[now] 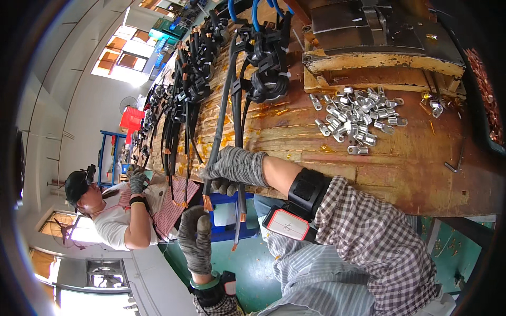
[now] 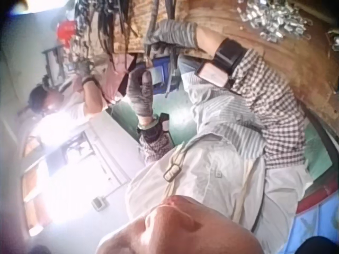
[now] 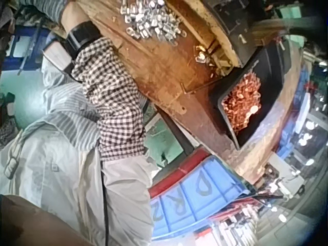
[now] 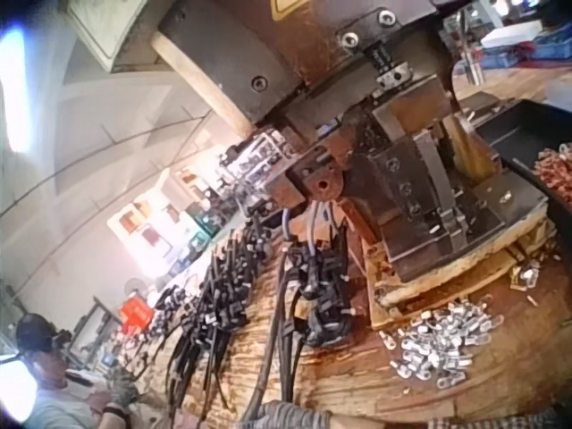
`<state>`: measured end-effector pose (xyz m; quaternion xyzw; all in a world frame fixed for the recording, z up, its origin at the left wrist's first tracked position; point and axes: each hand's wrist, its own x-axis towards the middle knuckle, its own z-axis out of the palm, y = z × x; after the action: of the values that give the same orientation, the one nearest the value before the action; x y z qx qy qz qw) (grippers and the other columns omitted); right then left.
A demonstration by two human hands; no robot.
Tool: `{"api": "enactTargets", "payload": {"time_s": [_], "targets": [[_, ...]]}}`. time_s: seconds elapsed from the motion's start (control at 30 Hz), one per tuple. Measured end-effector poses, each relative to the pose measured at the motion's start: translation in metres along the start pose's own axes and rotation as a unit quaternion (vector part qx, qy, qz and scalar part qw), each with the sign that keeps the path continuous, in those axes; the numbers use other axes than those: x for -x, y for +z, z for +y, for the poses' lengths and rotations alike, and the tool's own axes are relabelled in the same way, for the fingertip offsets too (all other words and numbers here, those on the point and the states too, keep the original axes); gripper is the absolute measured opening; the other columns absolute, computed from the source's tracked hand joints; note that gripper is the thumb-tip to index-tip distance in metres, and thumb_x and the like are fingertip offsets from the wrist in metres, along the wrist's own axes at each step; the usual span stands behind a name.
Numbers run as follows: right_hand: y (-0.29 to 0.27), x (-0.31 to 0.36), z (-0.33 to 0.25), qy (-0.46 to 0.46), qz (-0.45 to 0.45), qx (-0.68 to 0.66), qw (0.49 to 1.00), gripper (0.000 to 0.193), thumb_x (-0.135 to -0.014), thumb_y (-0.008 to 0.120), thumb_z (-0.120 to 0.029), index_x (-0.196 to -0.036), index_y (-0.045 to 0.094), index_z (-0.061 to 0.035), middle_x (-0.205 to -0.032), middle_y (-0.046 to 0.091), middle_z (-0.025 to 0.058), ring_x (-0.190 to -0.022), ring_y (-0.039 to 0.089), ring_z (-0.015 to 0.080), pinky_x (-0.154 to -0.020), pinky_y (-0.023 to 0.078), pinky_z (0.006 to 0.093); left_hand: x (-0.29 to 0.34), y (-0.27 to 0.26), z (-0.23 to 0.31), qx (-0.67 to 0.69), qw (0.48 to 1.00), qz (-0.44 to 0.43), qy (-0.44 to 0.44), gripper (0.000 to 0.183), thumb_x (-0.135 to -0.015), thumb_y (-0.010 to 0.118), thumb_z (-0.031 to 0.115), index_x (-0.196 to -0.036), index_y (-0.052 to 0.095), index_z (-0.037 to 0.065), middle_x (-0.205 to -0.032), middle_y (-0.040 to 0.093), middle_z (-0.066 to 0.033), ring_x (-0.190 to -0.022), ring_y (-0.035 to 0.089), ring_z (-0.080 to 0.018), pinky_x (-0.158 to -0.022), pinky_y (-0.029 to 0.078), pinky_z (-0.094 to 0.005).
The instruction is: Crimping metal terminals onto large electrical cables using a machine.
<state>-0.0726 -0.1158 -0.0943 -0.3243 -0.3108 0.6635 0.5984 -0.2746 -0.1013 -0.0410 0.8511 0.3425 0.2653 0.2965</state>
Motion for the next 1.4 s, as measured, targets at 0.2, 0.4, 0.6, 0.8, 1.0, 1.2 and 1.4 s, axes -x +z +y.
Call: {"api": "enactTargets", "payload": {"time_s": [0.2, 0.4, 0.6, 0.8, 1.0, 1.2, 1.4], "targets": [[0.002, 0.002, 0.001, -0.023, -0.011, 0.023, 0.999, 0.027, -0.08, 0.064, -0.029, -0.081, 0.064, -0.0019, -0.065, 0.061, 0.0069, -0.051, 0.059, 0.0142, -0.044, 0.048, 0.0238, -0.024, 0.021, 0.014, -0.271, 0.956, 0.054, 0.096, 0.021, -0.075, 0.066, 0.018, -0.091, 0.06, 0.005, -0.07, 0.06, -0.0075, -0.055, 0.058, -0.0167, -0.054, 0.046, -0.0276], [0.002, -0.004, 0.003, -0.005, 0.01, 0.021, 1.0, 0.025, -0.082, 0.061, -0.024, -0.085, 0.06, 0.0005, -0.066, 0.06, 0.0086, -0.05, 0.058, 0.0146, -0.042, 0.047, 0.0237, -0.029, 0.021, 0.008, -0.384, 0.917, 0.014, 0.105, 0.018, -0.083, 0.058, 0.018, -0.083, 0.059, 0.001, -0.061, 0.058, -0.0083, -0.051, 0.054, -0.0163, -0.051, 0.044, -0.0287], [0.002, -0.001, 0.004, -0.011, 0.012, 0.002, 1.0, 0.024, -0.083, 0.06, -0.024, -0.086, 0.06, -0.0004, -0.064, 0.059, 0.008, -0.049, 0.057, 0.0142, -0.042, 0.047, 0.0238, -0.033, 0.012, -0.008, -0.344, 0.933, -0.072, 0.08, 0.019, -0.087, 0.051, 0.02, -0.082, 0.055, 0.002, -0.058, 0.055, -0.012, -0.05, 0.055, -0.0211, -0.047, 0.042, -0.0324], [0.003, -0.001, 0.002, 0.019, 0.022, 0.025, 0.999, 0.025, -0.083, 0.06, -0.025, -0.087, 0.059, -0.001, -0.064, 0.059, 0.0073, -0.049, 0.057, 0.014, -0.041, 0.047, 0.0239, -0.041, 0.008, 0.004, -0.445, 0.857, -0.094, 0.242, 0.01, -0.079, 0.055, 0.015, -0.08, 0.054, 0.005, -0.066, 0.054, -0.012, -0.058, 0.053, -0.0311, -0.051, 0.042, -0.0409], [0.005, -0.006, 0.008, -0.003, 0.012, 0.018, 1.0, 0.025, -0.083, 0.06, -0.027, -0.087, 0.06, -0.0023, -0.063, 0.059, 0.0063, -0.05, 0.056, 0.0139, -0.039, 0.045, 0.0246, -0.037, -0.004, -0.011, -0.332, 0.919, -0.124, 0.174, 0.016, -0.082, 0.058, 0.016, -0.09, 0.056, 0.002, -0.064, 0.053, -0.013, -0.053, 0.051, -0.0255, -0.049, 0.041, -0.0323], [0.002, -0.004, 0.005, 0.007, 0.001, -0.03, 1.0, 0.027, -0.081, 0.063, -0.027, -0.089, 0.06, -0.0014, -0.065, 0.059, 0.0078, -0.053, 0.06, 0.0149, -0.041, 0.047, 0.024, -0.022, -0.001, -0.012, 0.012, 0.993, -0.116, 0.011, 0.036, -0.086, 0.056, 0.025, -0.111, 0.053, -0.001, -0.079, 0.06, -0.0052, -0.058, 0.053, -0.0123, -0.053, 0.044, -0.0238], [0.001, -0.002, 0.004, 0.005, 0.003, -0.028, 1.0, 0.028, -0.081, 0.063, -0.028, -0.087, 0.059, -0.0008, -0.067, 0.06, 0.0088, -0.052, 0.06, 0.0152, -0.042, 0.048, 0.0239, -0.032, 0.003, 0.002, 0.088, 0.982, -0.133, -0.103, 0.039, -0.089, 0.048, 0.038, -0.094, 0.056, 0.0, -0.073, 0.059, -0.0052, -0.054, 0.053, -0.0114, -0.047, 0.041, -0.0239]]}}
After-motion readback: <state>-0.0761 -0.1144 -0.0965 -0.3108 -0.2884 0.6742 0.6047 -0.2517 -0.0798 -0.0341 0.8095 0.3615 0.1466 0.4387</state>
